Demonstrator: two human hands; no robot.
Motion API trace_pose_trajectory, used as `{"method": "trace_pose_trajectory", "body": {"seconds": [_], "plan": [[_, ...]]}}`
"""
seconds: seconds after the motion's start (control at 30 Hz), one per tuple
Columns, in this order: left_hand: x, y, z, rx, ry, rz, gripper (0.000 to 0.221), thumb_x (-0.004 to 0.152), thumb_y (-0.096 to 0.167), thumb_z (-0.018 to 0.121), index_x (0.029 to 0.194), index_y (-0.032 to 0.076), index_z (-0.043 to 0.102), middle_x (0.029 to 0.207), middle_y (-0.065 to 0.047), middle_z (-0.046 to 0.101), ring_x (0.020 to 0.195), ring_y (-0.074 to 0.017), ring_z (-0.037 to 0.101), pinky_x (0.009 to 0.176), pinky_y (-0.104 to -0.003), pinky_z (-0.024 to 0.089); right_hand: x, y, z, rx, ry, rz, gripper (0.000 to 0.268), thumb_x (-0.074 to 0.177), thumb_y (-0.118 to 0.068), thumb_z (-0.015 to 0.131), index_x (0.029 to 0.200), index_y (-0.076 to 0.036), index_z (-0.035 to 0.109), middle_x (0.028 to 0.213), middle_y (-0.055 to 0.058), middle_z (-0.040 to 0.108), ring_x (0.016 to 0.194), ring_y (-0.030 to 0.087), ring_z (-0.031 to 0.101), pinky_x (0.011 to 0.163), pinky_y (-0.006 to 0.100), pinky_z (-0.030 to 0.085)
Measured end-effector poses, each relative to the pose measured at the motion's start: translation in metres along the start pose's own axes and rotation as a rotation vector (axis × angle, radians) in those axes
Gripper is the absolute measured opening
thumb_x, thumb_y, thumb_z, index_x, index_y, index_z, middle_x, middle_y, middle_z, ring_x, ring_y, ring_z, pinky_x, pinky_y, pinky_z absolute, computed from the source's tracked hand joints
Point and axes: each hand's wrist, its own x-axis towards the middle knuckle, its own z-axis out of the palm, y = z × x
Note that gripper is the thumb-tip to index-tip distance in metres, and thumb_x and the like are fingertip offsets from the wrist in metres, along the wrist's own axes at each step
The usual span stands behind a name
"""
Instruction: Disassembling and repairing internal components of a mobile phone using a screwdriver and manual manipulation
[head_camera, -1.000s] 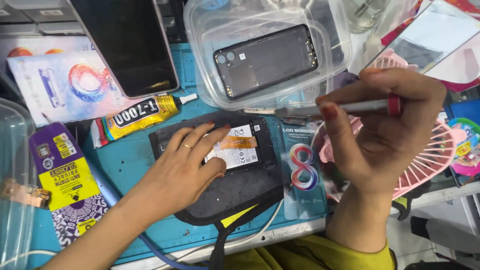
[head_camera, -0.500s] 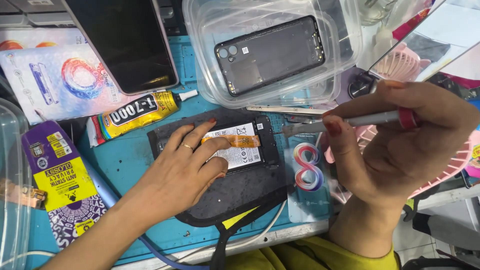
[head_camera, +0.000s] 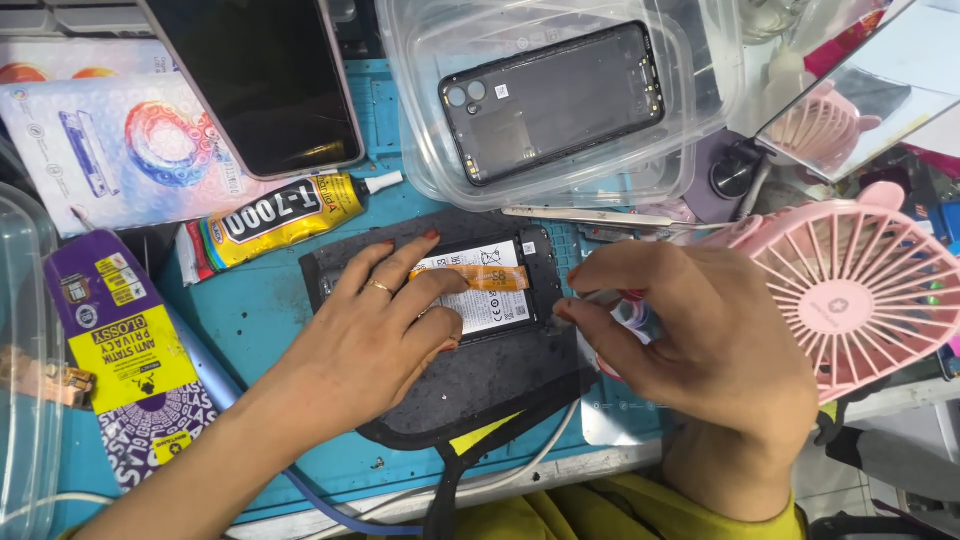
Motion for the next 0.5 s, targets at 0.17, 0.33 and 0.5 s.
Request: {"method": "trace_pose_trajectory", "body": {"seconds": [0.17,0.33,0.5], "plan": [[-0.0001,0.0001,-0.0014,-0.012,-0.003,-0.008,0.010,0.100,0.021,0.064,0.102,0.012,0.065,0.127,-0.014,0.063,0.133,-0.0459,0.053,0.104,-0.058,0.043,0.0008,0.0016,0.0031,0.004,0.010,-0.007,0.032,0.093,-0.008,0.081,0.110,-0.004,0.055,0.088,0.005,0.075,0.071,0.019,0.072,0.061,0.031,0.054],[-0.0003,0.0002,-0.0014,-0.021,-0.013,-0.014,0.011,0.100,0.022,0.063,0.102,0.011,0.065,0.128,-0.014,0.062,0.134,-0.0462,0.052,0.105,-0.058,0.042,0.0010,0.0008,0.0028,0.008,0.020,0.013,0.032,0.093,-0.008,0.080,0.111,-0.004,0.054,0.089,0.005,0.074,0.067,0.016,0.071,0.058,0.028,0.052],[-0.0005,0.0004,-0.0005,-0.011,-0.010,-0.018,0.012,0.101,0.023,0.062,0.101,0.012,0.065,0.128,-0.013,0.063,0.134,-0.0457,0.052,0.106,-0.058,0.042,-0.0002,0.0022,0.0036,0.018,0.020,0.012,0.033,0.092,-0.008,0.082,0.111,-0.004,0.055,0.087,0.004,0.074,0.061,0.013,0.065,0.055,0.027,0.049]]}}
